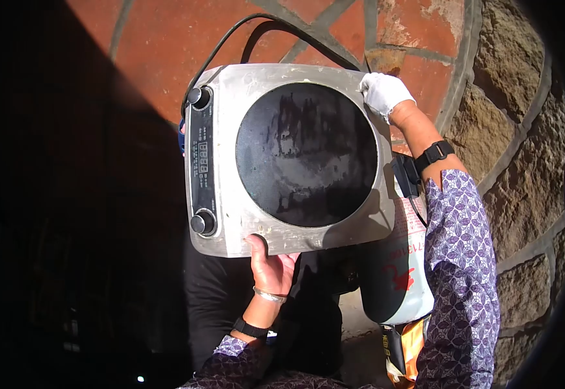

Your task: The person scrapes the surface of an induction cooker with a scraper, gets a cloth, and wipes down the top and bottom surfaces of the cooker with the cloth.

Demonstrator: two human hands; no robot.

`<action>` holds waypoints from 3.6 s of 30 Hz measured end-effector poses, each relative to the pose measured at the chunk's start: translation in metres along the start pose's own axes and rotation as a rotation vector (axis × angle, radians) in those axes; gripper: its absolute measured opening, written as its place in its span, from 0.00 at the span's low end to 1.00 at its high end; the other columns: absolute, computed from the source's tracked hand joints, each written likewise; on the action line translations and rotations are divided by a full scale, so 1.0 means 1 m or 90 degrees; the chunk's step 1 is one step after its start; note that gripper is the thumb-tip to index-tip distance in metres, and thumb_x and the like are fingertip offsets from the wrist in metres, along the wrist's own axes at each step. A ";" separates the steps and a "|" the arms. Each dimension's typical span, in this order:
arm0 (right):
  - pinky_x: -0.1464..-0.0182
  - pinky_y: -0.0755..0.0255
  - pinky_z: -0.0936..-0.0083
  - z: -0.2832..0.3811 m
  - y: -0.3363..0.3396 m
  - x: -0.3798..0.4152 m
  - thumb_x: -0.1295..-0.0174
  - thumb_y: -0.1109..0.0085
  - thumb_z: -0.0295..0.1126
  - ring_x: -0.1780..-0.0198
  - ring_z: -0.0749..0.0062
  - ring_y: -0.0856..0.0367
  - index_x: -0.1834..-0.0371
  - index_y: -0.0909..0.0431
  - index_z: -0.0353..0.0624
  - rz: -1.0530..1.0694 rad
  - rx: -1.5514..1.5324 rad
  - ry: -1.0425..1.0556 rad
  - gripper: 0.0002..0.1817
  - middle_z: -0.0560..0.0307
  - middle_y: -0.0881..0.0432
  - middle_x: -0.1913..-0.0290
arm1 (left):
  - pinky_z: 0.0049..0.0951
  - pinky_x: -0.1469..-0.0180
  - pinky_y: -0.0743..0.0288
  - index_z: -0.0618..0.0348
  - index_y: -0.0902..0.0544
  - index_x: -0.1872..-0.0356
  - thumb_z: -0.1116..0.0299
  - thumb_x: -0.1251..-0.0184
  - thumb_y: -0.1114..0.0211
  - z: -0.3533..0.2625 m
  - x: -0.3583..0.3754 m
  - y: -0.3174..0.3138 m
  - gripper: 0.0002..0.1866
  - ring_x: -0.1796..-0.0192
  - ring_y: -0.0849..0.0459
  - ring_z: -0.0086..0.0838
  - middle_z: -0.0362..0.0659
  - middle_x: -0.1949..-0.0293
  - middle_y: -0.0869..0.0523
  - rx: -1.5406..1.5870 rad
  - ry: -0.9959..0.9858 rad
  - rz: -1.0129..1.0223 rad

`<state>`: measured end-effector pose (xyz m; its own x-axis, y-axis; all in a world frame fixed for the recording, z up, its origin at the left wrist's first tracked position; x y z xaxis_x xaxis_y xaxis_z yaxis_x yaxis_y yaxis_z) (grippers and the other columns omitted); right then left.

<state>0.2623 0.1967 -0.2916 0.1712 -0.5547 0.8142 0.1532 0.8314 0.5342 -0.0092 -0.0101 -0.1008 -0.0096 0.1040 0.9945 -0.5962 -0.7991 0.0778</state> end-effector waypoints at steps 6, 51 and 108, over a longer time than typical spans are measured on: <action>0.50 0.26 0.63 -0.014 0.006 0.018 0.43 0.50 0.29 0.55 0.51 0.19 0.62 0.19 0.45 -0.030 -0.043 -0.043 0.11 0.46 0.17 0.60 | 0.47 0.37 0.31 0.63 0.38 0.36 0.32 0.40 0.46 0.000 0.001 0.001 0.44 0.37 0.28 0.44 0.50 0.39 0.29 0.003 -0.005 -0.003; 0.51 0.27 0.59 -0.016 -0.010 -0.020 0.42 0.54 0.34 0.57 0.44 0.19 0.64 0.21 0.41 -0.016 -0.014 -0.132 0.13 0.37 0.18 0.62 | 0.50 0.34 0.34 0.60 0.39 0.34 0.34 0.43 0.41 0.001 0.004 0.000 0.46 0.36 0.29 0.46 0.50 0.38 0.31 -0.004 -0.011 0.014; 0.48 0.29 0.71 -0.094 -0.032 0.052 0.36 0.48 0.42 0.54 0.67 0.18 0.46 0.23 0.40 -0.146 -0.533 -0.356 0.21 0.57 0.15 0.58 | 0.47 0.36 0.31 0.65 0.38 0.36 0.31 0.40 0.47 -0.003 -0.003 -0.018 0.46 0.37 0.27 0.46 0.55 0.39 0.29 -0.025 -0.001 0.104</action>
<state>0.3576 0.1377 -0.2880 -0.3925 -0.4239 0.8162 0.7904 0.2983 0.5350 -0.0007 0.0052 -0.1055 -0.1083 -0.0266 0.9938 -0.6176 -0.7815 -0.0882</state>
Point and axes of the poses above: each hand's wrist, its own x-axis away from the middle knuckle, its own y-axis out of the back of the hand, z = x × y, the point moved 9 cm from there along -x, towards the middle knuckle
